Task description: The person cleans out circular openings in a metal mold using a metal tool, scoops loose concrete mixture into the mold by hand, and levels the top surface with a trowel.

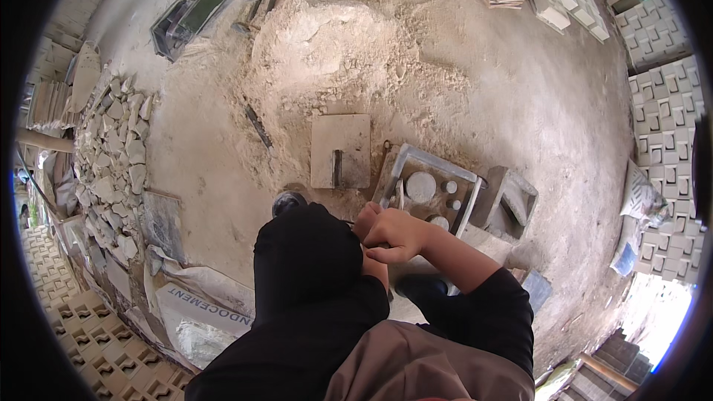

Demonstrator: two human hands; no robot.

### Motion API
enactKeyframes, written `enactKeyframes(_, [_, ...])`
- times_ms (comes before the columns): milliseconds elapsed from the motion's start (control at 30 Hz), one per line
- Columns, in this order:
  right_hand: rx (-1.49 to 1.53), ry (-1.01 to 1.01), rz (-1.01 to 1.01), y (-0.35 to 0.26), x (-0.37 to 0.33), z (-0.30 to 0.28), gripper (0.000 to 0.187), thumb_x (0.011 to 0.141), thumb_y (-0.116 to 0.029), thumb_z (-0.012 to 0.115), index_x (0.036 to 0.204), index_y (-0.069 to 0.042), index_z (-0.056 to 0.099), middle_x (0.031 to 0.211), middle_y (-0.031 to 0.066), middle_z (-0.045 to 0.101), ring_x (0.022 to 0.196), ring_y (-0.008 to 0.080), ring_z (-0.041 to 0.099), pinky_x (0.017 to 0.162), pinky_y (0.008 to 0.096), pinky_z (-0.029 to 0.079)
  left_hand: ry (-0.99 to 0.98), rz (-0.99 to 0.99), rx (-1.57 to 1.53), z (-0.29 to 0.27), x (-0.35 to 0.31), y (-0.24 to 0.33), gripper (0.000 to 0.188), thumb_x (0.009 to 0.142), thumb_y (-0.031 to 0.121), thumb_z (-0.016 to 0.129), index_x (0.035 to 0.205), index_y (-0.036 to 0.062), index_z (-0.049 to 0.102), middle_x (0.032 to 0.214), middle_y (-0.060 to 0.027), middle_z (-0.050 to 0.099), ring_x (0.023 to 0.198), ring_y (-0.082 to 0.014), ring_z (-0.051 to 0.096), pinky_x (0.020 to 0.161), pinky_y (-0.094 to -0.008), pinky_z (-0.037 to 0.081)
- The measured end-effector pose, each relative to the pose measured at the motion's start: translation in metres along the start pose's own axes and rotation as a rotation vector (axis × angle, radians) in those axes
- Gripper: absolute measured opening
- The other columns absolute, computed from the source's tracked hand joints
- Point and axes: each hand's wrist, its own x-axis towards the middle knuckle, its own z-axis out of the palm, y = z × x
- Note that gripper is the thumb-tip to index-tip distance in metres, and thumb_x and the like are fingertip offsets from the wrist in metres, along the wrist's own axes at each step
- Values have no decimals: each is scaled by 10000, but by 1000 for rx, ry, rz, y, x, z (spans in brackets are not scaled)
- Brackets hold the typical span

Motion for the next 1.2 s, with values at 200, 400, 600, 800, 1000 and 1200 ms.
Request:
enactKeyframes(200, [26,-89,24,-2,-25,14,327,715,-268,476,481,-46,421,449,123,422,453,329,454,436,397,331,70,45,42,25,3,-13,325,853,292,345,674,93,530,659,-137,597,600,-362,579,523,-483,452])
enactKeyframes(400, [-8,-192,137,-12,-36,12,294,685,-268,500,479,-63,452,457,115,446,464,326,476,443,404,347,101,51,41,27,10,-4,320,852,286,345,669,99,528,646,-133,596,584,-358,580,513,-481,456])
enactKeyframes(600, [-16,-194,174,-13,-53,24,271,644,-282,529,489,-69,464,472,113,467,484,328,496,445,404,359,30,-7,122,-3,2,5,336,858,299,335,681,93,531,663,-141,595,614,-358,582,538,-482,456])
enactKeyframes(800, [90,-1,115,3,-82,27,325,655,-314,524,518,-33,432,460,119,405,476,325,457,454,392,341,69,16,152,-5,-3,5,346,857,307,334,665,95,528,645,-129,598,592,-348,587,525,-474,464])
enactKeyframes(1000, [304,464,278,-5,-78,6,342,702,-263,506,503,-7,398,453,97,337,426,168,373,428,317,275,36,14,125,-3,-1,12,383,870,307,310,688,74,553,692,-155,609,629,-358,593,561,-480,470])
enactKeyframes(1200, [218,1294,-36,-18,-100,50,417,832,-184,480,467,-27,352,420,-3,332,381,95,309,384,268,233,-157,-28,9,-13,2,16,466,897,343,240,857,42,593,880,-205,603,823,-386,573,710,-500,445])
